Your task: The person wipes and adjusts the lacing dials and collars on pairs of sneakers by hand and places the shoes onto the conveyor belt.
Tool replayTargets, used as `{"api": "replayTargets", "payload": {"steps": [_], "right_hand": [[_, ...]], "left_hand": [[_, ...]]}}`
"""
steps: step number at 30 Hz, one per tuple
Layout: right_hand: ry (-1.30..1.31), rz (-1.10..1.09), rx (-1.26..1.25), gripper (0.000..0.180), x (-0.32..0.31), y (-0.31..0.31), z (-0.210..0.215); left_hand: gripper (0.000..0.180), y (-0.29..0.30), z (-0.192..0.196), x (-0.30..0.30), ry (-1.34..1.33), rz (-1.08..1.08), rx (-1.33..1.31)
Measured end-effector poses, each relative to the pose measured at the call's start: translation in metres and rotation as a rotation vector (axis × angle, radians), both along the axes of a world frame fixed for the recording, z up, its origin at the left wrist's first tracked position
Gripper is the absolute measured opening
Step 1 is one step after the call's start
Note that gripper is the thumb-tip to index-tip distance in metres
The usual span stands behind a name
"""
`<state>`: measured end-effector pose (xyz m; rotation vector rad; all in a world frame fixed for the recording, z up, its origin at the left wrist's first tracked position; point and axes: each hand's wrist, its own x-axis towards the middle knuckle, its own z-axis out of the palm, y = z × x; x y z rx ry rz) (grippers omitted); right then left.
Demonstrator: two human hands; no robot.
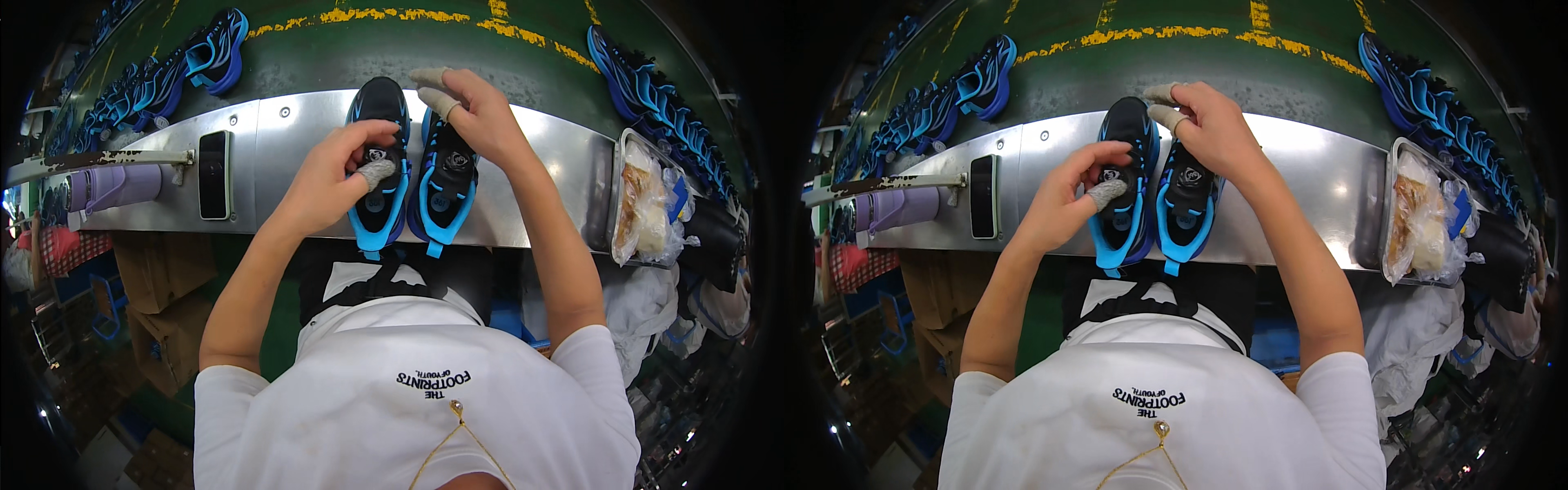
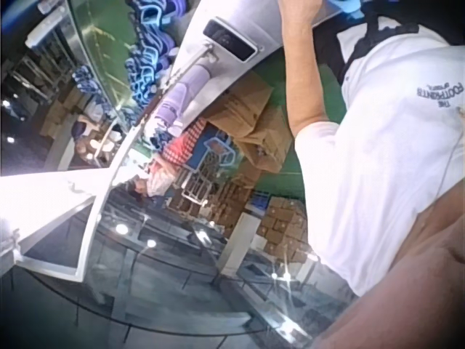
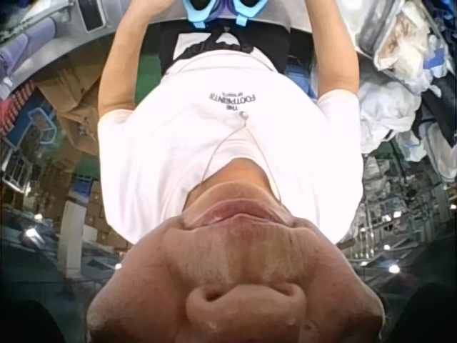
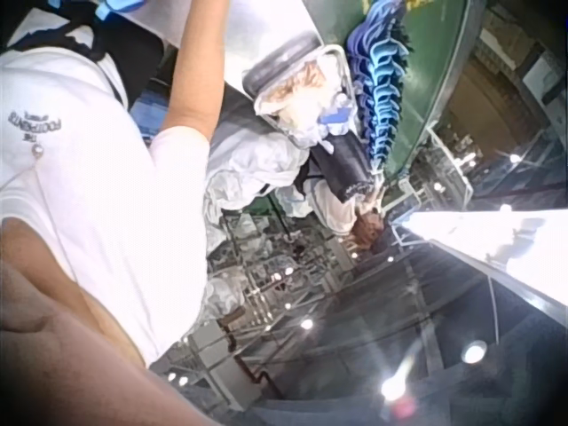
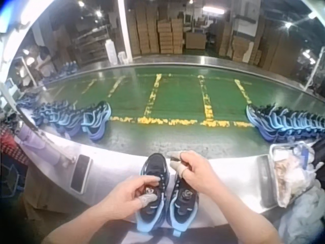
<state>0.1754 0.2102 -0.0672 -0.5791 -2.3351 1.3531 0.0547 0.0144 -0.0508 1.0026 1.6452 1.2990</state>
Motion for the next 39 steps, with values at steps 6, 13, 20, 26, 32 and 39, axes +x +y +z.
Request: {"api": "replayTargets", "payload": {"steps": [6,13,20,26,32,39], "right_hand": [[-0.215,0.070,-0.021,0.028,-0.003,-0.003,0.016],[-0.053,0.047,-0.162,0.025,0.000,-0.001,0.008],[-0.108,0.104,-0.108,0.024,-0.001,-0.007,0.022],[-0.077,0.232,-0.302,0.028,0.000,-0.018,0.019],[-0.040,0.551,-0.333,0.038,-0.007,-0.035,0.028],[-0.041,0.565,-0.082,0.037,-0.011,-0.041,0.029]], "left_hand": [[0.039,0.002,-0.005,-0.013,0.245,-0.022,-0.089],[0.043,0.003,-0.004,-0.002,0.505,0.003,-0.005],[0.037,-0.003,-0.007,-0.028,0.218,-0.326,0.115],[0.018,-0.034,-0.004,0.006,0.260,0.238,-0.111],[0.024,-0.057,0.006,0.025,-0.765,0.167,-0.267],[0.028,-0.053,-0.002,0.041,-0.996,0.356,-0.143]]}}
